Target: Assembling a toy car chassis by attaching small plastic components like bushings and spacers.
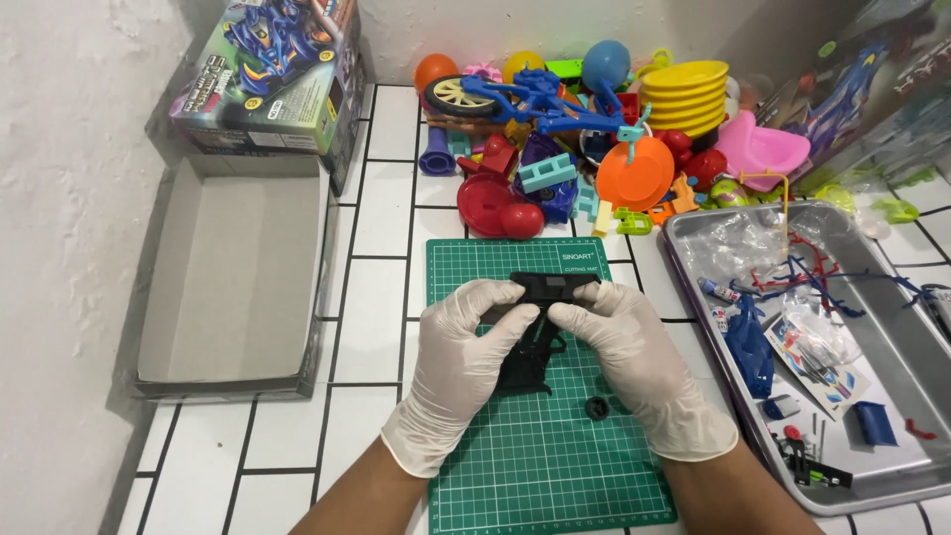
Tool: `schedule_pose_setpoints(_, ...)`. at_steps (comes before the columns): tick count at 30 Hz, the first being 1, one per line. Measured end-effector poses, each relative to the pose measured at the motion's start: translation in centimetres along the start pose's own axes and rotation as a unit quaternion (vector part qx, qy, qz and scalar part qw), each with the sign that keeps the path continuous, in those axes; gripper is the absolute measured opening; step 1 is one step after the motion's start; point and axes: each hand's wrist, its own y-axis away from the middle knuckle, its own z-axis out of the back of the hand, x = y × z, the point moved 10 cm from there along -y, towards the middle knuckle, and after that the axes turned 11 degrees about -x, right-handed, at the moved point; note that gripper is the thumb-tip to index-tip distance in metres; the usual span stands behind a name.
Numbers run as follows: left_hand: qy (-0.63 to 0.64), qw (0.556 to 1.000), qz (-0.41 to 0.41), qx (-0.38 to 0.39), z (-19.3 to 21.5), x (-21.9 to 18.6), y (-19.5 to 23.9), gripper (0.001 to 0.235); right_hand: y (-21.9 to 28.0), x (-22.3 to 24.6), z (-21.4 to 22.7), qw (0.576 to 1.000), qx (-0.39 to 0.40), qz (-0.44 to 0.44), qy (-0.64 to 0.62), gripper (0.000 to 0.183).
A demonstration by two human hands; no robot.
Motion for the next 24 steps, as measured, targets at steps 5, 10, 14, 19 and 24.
schedule_pose_setpoints(5,-0.007,0.999,0.041,0.002,-0.2,1.4,0.2,0.02,0.2,0.5,-0.7,0.999,0.037,-0.011,-0.001,0.018)
schedule_pose_setpoints(10,0.032,0.99,0.136,-0.005,-0.3,2.9,-0.1,0.021,-0.7,-0.1,-0.5,0.994,0.106,-0.013,-0.024,0.027)
schedule_pose_setpoints(14,0.047,0.984,0.17,-0.006,-0.2,3.1,-0.2,0.019,-1.1,-0.6,-0.2,0.993,0.111,-0.006,-0.035,0.028)
schedule_pose_setpoints(19,0.025,0.986,0.167,-0.001,-0.4,3.8,-0.1,0.018,0.3,0.4,-1.9,0.993,0.106,-0.031,-0.031,0.028)
schedule_pose_setpoints(24,0.009,0.978,0.208,0.019,-1.0,4.5,0.5,0.021,0.4,-0.4,-2.1,0.994,0.084,-0.064,-0.004,0.025)
